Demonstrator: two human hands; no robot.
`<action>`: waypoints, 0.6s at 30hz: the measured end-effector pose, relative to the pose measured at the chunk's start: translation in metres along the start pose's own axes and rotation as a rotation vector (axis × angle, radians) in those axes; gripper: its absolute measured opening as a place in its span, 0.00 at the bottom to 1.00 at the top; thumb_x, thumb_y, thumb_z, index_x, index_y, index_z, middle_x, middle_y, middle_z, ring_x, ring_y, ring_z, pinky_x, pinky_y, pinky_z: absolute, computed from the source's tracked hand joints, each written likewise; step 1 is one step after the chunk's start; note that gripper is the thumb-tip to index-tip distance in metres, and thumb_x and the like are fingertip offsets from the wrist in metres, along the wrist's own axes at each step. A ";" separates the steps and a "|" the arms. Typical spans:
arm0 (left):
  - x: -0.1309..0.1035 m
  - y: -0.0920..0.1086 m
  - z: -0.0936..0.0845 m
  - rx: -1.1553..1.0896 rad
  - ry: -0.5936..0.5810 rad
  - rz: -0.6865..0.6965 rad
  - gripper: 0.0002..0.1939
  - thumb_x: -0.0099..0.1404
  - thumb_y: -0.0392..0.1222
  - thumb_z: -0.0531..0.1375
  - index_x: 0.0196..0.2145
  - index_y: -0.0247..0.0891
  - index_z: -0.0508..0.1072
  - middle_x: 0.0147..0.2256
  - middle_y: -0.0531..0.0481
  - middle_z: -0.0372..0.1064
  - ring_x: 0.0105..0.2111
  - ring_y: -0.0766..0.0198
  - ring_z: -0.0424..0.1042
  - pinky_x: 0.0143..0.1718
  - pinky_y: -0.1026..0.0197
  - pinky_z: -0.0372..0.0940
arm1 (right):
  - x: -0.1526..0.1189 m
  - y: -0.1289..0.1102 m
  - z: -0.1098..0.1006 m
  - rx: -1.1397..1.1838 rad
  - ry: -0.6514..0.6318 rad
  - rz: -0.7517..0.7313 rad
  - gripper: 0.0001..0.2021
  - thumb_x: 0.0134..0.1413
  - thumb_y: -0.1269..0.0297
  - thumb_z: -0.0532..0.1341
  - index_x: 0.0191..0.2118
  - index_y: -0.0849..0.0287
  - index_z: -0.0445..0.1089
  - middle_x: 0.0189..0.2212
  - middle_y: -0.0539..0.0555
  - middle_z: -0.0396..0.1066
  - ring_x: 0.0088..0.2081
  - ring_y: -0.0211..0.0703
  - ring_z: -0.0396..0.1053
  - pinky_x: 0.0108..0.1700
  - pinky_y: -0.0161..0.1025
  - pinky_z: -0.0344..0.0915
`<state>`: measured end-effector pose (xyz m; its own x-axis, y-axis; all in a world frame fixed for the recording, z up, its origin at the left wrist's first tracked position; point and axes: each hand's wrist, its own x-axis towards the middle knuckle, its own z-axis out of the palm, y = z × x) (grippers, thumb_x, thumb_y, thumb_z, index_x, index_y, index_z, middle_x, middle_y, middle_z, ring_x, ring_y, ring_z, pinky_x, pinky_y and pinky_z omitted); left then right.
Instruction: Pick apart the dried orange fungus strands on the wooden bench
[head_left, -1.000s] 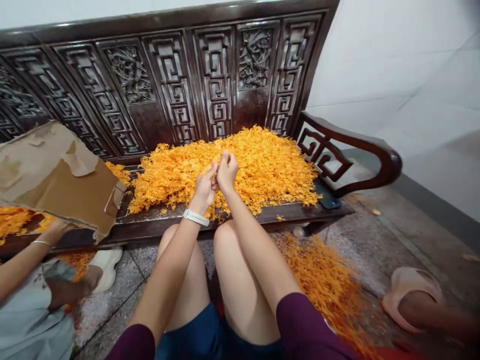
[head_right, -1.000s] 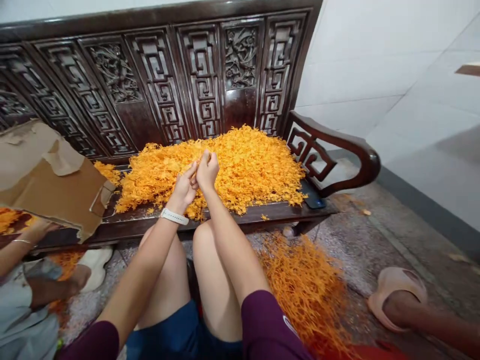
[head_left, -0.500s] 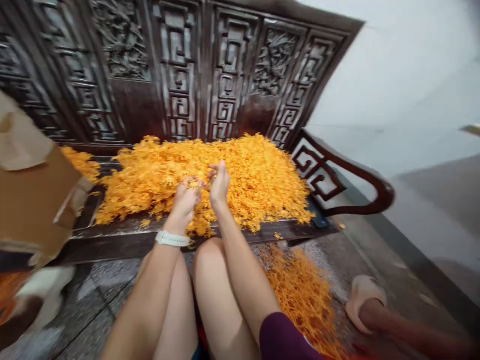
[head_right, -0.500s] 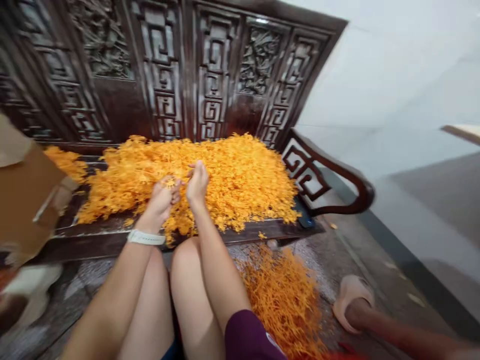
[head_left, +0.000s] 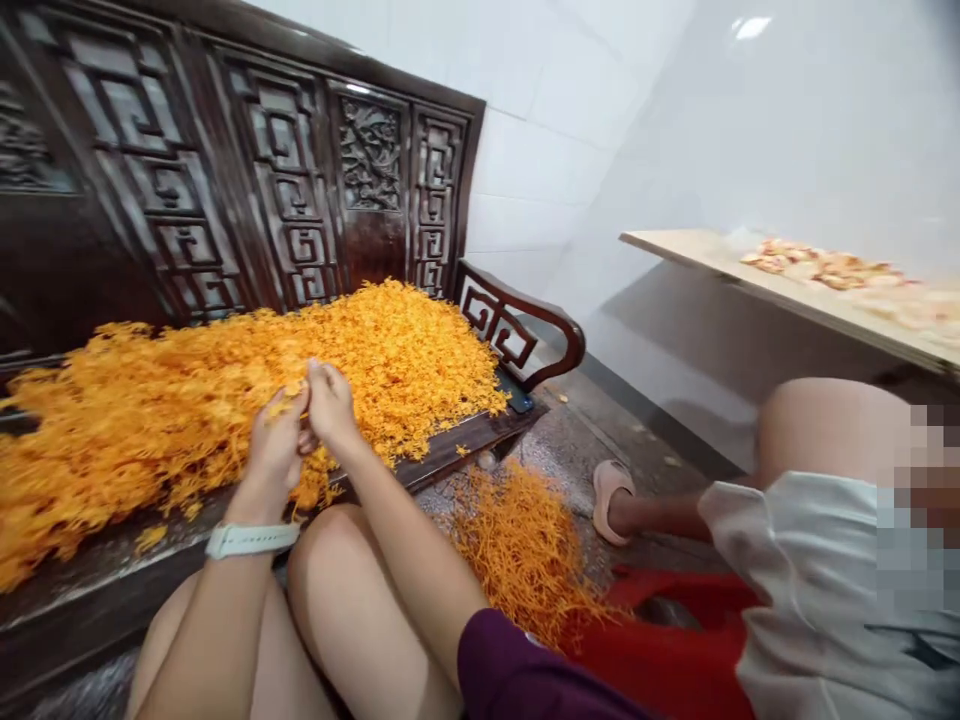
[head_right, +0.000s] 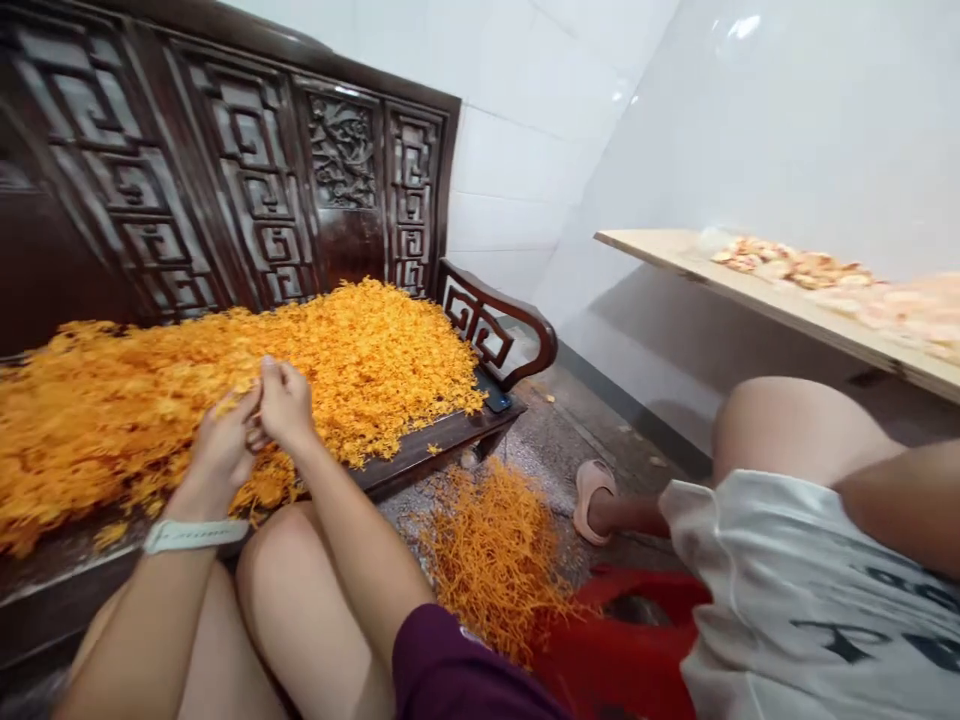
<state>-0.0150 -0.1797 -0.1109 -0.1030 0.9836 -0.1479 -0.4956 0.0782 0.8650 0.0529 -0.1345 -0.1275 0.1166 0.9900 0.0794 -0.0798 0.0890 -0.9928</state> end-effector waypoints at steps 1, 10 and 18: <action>0.000 -0.001 0.004 0.018 0.032 0.028 0.26 0.50 0.50 0.78 0.33 0.41 0.66 0.17 0.65 0.56 0.13 0.76 0.52 0.14 0.70 0.48 | 0.002 0.002 -0.004 0.026 0.001 -0.025 0.24 0.65 0.40 0.55 0.28 0.54 0.59 0.23 0.43 0.57 0.28 0.36 0.58 0.32 0.33 0.60; 0.024 0.010 0.017 0.012 -0.162 -0.025 0.11 0.59 0.42 0.70 0.35 0.34 0.75 0.30 0.52 0.71 0.17 0.77 0.59 0.17 0.69 0.50 | 0.020 -0.004 -0.039 -0.008 0.093 -0.261 0.22 0.68 0.41 0.56 0.31 0.53 0.60 0.28 0.47 0.63 0.31 0.38 0.64 0.36 0.37 0.62; 0.025 0.004 0.003 -0.014 -0.260 -0.095 0.12 0.53 0.35 0.70 0.33 0.36 0.71 0.22 0.58 0.62 0.15 0.74 0.60 0.16 0.69 0.51 | 0.018 -0.002 -0.022 0.065 0.037 -0.114 0.24 0.65 0.37 0.58 0.32 0.52 0.57 0.25 0.45 0.56 0.27 0.38 0.58 0.32 0.38 0.59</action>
<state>-0.0172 -0.1546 -0.1103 0.1682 0.9808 -0.0986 -0.5043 0.1716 0.8463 0.0769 -0.1191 -0.1260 0.1650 0.9684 0.1869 -0.1273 0.2088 -0.9696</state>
